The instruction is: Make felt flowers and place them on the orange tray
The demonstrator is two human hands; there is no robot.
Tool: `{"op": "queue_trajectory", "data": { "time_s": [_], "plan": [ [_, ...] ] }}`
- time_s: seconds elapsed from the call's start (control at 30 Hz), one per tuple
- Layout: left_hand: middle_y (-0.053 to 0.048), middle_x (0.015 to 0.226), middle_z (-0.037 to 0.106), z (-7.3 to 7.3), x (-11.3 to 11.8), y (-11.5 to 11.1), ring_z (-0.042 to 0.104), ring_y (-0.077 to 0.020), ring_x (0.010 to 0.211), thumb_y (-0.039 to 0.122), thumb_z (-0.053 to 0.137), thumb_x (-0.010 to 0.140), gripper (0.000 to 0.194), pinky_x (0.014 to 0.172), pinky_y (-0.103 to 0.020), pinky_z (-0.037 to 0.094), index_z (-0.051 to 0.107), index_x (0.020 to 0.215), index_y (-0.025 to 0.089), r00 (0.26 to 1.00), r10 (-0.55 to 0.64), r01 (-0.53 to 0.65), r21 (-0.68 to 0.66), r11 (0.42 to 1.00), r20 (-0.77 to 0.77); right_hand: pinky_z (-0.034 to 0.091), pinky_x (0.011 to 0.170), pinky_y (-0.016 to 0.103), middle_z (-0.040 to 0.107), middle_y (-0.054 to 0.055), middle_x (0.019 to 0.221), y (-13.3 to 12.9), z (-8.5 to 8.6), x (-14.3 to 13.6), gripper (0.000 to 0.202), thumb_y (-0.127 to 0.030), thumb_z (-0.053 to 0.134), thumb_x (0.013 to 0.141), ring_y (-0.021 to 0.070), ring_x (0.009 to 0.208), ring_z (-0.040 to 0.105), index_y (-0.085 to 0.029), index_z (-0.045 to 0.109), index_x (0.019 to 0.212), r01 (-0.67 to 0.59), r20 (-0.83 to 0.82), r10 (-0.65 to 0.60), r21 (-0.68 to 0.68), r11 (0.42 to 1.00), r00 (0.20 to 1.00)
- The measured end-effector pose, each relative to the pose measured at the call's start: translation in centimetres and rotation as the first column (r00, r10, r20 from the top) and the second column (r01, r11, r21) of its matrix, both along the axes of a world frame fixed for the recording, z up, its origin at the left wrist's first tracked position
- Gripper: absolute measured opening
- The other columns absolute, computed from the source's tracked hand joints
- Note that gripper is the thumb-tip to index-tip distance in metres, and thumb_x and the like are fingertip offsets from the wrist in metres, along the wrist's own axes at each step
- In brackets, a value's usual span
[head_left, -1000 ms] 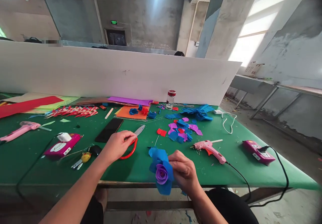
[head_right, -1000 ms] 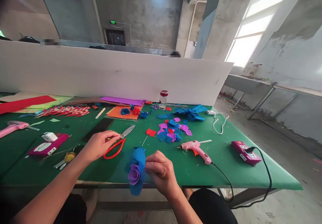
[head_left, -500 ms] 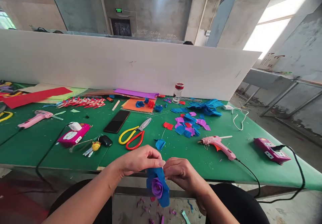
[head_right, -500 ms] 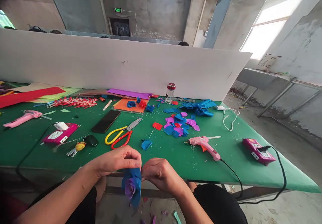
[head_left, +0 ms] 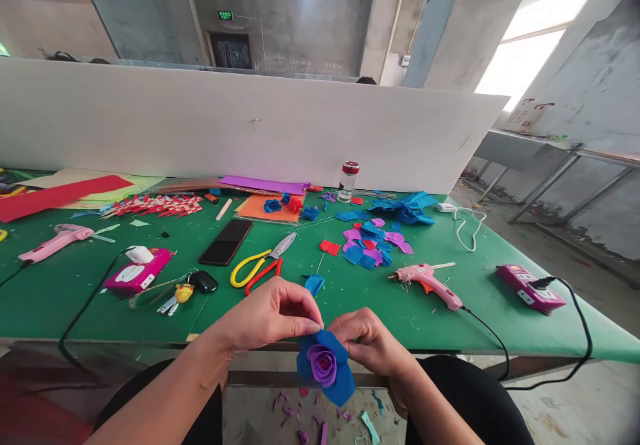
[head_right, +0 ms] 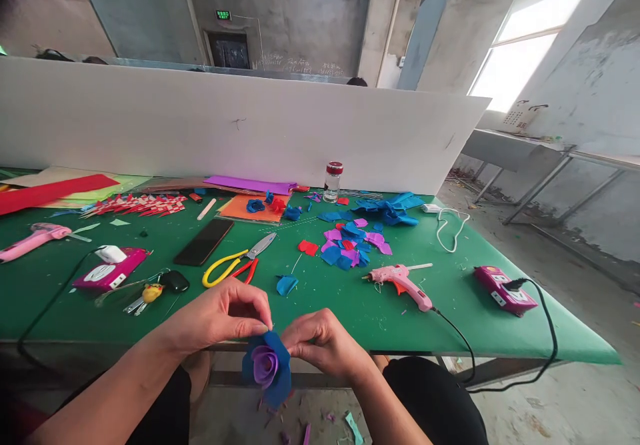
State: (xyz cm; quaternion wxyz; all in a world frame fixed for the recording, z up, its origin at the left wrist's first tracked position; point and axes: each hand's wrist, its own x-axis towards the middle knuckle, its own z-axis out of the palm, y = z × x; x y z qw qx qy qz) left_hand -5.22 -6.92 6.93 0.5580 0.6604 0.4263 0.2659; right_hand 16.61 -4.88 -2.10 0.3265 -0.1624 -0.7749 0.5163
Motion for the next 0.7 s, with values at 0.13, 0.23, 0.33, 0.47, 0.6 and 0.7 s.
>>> {"op": "queue_trajectory", "data": {
  "time_s": [0.13, 0.23, 0.33, 0.47, 0.6, 0.7],
  "plan": [
    [-0.002, 0.066, 0.063, 0.1, -0.8, 0.2, 0.051, -0.0128, 0.06, 0.042, 0.067, 0.079, 0.025, 0.057, -0.024, 0.041, 0.069, 0.077, 0.017, 0.973, 0.18, -0.19, 0.055, 0.98, 0.146, 0.045, 0.062, 0.027, 0.068, 0.007, 0.069, -0.2, 0.0, 0.2, 0.035, -0.047, 0.058, 0.088, 0.0179, 0.063, 0.059, -0.02, 0.078, 0.078, -0.016, -0.02, 0.014, -0.089, 0.996, 1.0],
    [-0.003, 0.065, 0.063, -0.1, -1.3, 0.7, 0.05, -0.0124, 0.057, 0.046, 0.059, 0.084, 0.032, 0.052, -0.024, 0.039, 0.067, 0.077, 0.016, 0.971, 0.182, -0.193, 0.058, 0.979, 0.157, 0.039, 0.055, 0.025, 0.059, 0.004, 0.059, -0.2, 0.2, 0.4, 0.039, -0.046, 0.062, 0.086, 0.0145, 0.055, 0.049, -0.018, 0.075, 0.062, -0.006, -0.035, 0.0, -0.163, 0.987, 0.999],
    [-0.004, 0.069, 0.066, -1.0, -2.1, 1.9, 0.055, -0.0141, 0.058, 0.049, 0.048, 0.089, 0.037, 0.052, -0.025, 0.042, 0.067, 0.08, 0.018, 0.982, 0.189, -0.186, 0.139, 0.973, -0.006, 0.036, 0.052, 0.025, 0.053, 0.002, 0.054, 0.0, 0.5, 0.6, 0.043, -0.047, 0.063, 0.084, 0.0122, 0.05, 0.041, -0.017, 0.07, 0.054, -0.013, -0.071, 0.0, -0.182, 0.983, 0.997],
    [-0.009, 0.09, 0.071, -3.4, -5.0, 5.2, 0.064, -0.0228, 0.084, 0.035, 0.041, 0.091, 0.032, 0.077, -0.031, 0.047, 0.068, 0.088, 0.018, 0.647, 0.582, -0.174, 0.647, 0.743, -0.494, 0.035, 0.05, 0.025, 0.05, 0.001, 0.052, 0.1, 0.9, 0.9, 0.044, -0.05, 0.067, 0.079, 0.0123, 0.049, 0.04, -0.017, 0.065, 0.05, 0.036, -0.113, -0.06, -0.198, 0.98, 0.992],
    [-0.015, 0.101, 0.07, -5.8, -7.4, 7.7, 0.063, -0.0288, 0.1, 0.029, 0.052, 0.083, 0.026, 0.087, -0.034, 0.046, 0.068, 0.097, 0.015, 0.451, 0.576, -0.028, 0.634, 0.773, -0.682, 0.039, 0.053, 0.027, 0.054, 0.003, 0.06, -1.2, -0.2, 1.6, 0.033, -0.044, 0.074, 0.073, 0.0151, 0.056, 0.045, -0.018, 0.065, 0.054, 0.144, -0.16, -0.195, -0.287, 0.947, 0.968],
    [-0.018, 0.104, 0.069, -6.6, -6.9, 8.0, 0.063, -0.031, 0.102, 0.02, 0.053, 0.078, 0.027, 0.087, -0.036, 0.046, 0.065, 0.101, 0.013, 0.391, 0.567, -0.031, 0.606, 0.795, -0.725, 0.043, 0.058, 0.029, 0.058, 0.004, 0.065, -3.0, -2.2, 1.8, 0.025, -0.04, 0.074, 0.074, 0.0167, 0.06, 0.049, -0.018, 0.07, 0.064, 0.234, -0.181, -0.301, -0.317, 0.919, 0.936]
  ]
}}
